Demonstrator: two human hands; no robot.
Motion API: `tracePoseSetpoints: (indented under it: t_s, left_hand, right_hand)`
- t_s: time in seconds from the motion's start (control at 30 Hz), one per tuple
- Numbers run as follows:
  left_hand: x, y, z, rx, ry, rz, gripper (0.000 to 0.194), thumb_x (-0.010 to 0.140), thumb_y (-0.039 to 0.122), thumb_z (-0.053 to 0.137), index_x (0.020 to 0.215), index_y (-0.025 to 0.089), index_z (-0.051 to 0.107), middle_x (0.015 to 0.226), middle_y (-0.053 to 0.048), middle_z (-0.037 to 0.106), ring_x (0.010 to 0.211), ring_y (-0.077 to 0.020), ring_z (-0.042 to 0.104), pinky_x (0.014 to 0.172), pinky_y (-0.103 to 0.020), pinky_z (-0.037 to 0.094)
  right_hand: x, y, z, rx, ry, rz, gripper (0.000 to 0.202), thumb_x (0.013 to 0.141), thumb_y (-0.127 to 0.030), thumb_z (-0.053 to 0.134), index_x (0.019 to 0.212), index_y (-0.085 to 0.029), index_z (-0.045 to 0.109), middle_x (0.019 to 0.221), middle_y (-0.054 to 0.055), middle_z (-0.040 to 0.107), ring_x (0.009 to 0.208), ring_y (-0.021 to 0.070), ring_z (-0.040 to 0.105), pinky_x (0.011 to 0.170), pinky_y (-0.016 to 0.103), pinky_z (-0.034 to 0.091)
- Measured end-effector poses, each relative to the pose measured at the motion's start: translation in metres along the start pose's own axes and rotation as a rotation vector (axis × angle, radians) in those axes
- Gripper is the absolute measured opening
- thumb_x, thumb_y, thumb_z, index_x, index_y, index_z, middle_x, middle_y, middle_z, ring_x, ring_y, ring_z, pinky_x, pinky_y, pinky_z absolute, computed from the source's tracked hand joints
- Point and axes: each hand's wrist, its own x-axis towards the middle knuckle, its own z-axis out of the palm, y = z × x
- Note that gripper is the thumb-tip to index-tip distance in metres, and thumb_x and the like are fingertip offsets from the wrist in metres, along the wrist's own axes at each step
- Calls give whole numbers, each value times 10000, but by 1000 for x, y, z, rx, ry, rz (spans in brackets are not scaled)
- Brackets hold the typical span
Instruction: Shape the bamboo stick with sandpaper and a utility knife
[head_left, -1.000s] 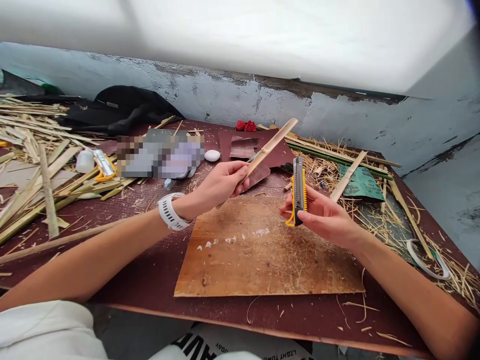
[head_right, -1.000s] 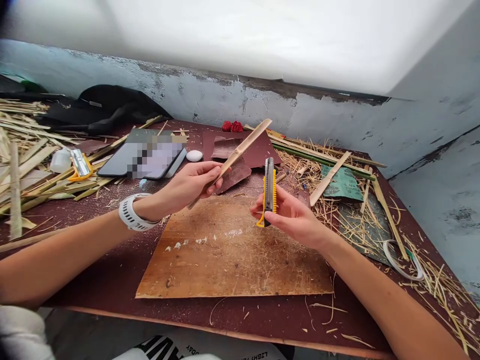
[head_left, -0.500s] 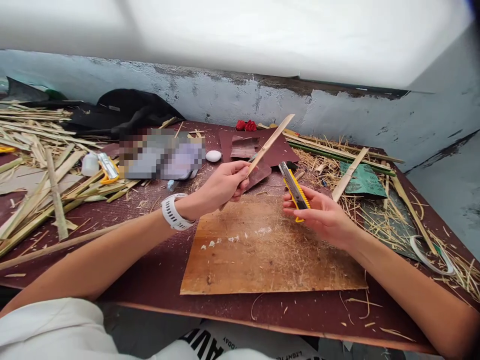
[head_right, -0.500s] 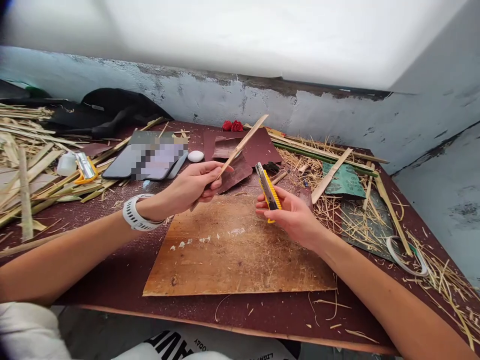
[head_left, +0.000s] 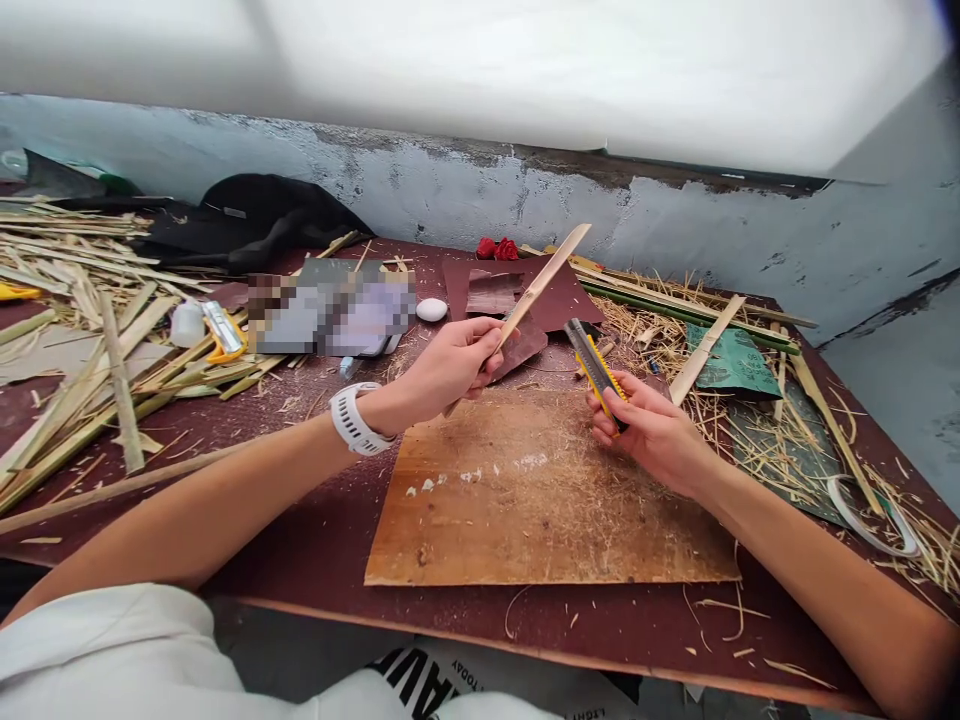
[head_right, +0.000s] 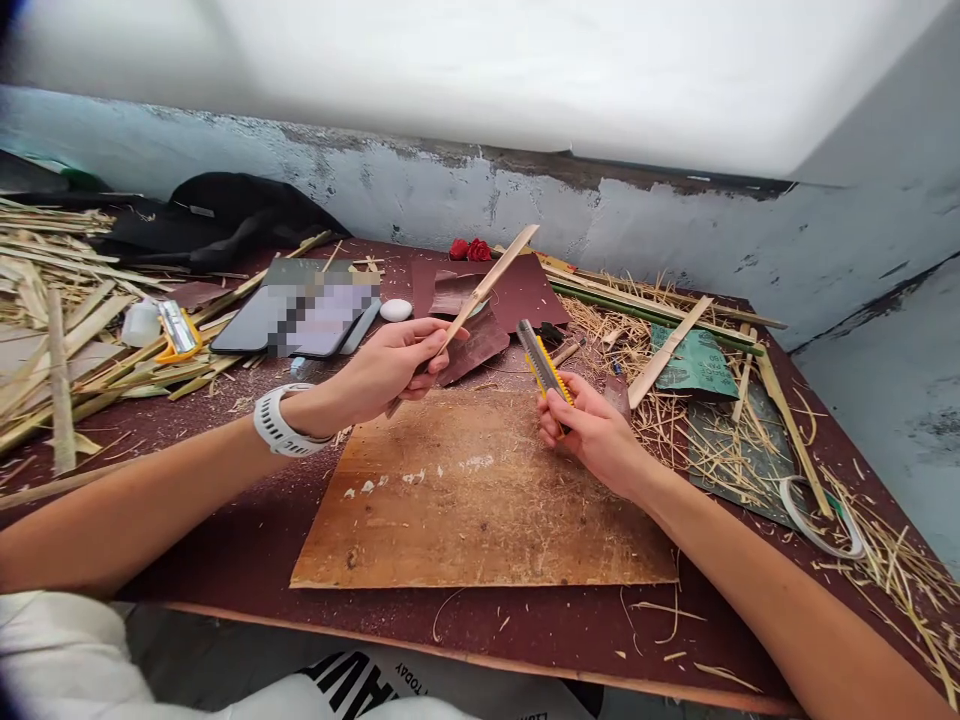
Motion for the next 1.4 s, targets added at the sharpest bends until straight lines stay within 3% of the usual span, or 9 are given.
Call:
tracePoseSetpoints:
  t_s: [0.17,0.37,0.47,0.6,0.7,0.87,1.0,1.23,1.4]
  left_hand:
    - [2,-1,-1,-9,13,-11,197,1100,216,451,1084,155,637,711,30,464,439,-43,325,387,-157,220]
    - [2,-3,-2,0,5,-11,189,1097,223,457,1096,151,632,710,32,463,442,-46,315,385,-157,223]
    - [1,-3,-1,-1,13,-14,189,1095,213,453,1081,151,632,705,35,453,437,-45,307,383,-157,213]
    - [2,-2,-3,-16,14,-7,194,1096,216,452,1077,151,634,717,32,454,439,-42,314,389,-157,214]
    - [3,-2,-4,-24,19,-16,192,1099,218,455,1071,154,633,712,33,447,436,-39,312,394,-158,206]
    - [3,-1,-2,-32,41,-21,204,1110,209,441,1055,153,628,697,36,435,431,-36,293,399,-164,192]
    - [1,2,-1,-30,66,-28,213,1119,209,435,1040,155,626,689,38,431,427,-31,278,405,-171,180]
    - [1,2,0,21,49,-35,196,1097,167,443,1023,159,625,693,39,444,422,-40,297,399,-176,189]
    - [0,3,1,141,13,49,236,1090,170,474,900,153,612,696,22,467,458,-52,350,412,-188,225]
  right_hand:
    - [-2,-8,4,-15,-31,-72,280,856,-360,842,1052,-248,676,1069,25,606,992,167,637,917,310,559]
    - [1,0,0,-59,-55,-55,319,911,-473,785,1103,-254,655,892,-14,541,625,94,465,574,251,482]
    - [-1,-1,1,-26,-8,-64,307,886,-433,813,1078,-244,665,936,-4,573,720,108,532,666,254,528]
    - [-3,-3,-2,-61,-58,-51,308,856,-398,850,1049,-236,673,1003,26,676,958,152,654,908,276,565]
    - [0,0,-5,-97,-88,-29,323,866,-449,839,1039,-232,674,996,32,688,970,157,675,960,314,585]
    - [5,3,-4,-71,-16,-90,378,837,-507,853,1003,-223,665,917,-18,563,668,74,530,660,249,632]
    - [7,3,-5,-72,96,-138,391,842,-533,843,924,-220,624,756,-61,447,518,51,298,424,172,472]
    - [6,0,-4,-25,154,-225,416,838,-564,835,882,-230,591,809,-35,502,542,62,336,454,197,439]
    - [9,1,-11,-81,211,-279,434,847,-566,828,861,-229,555,675,-75,382,488,52,214,384,170,239]
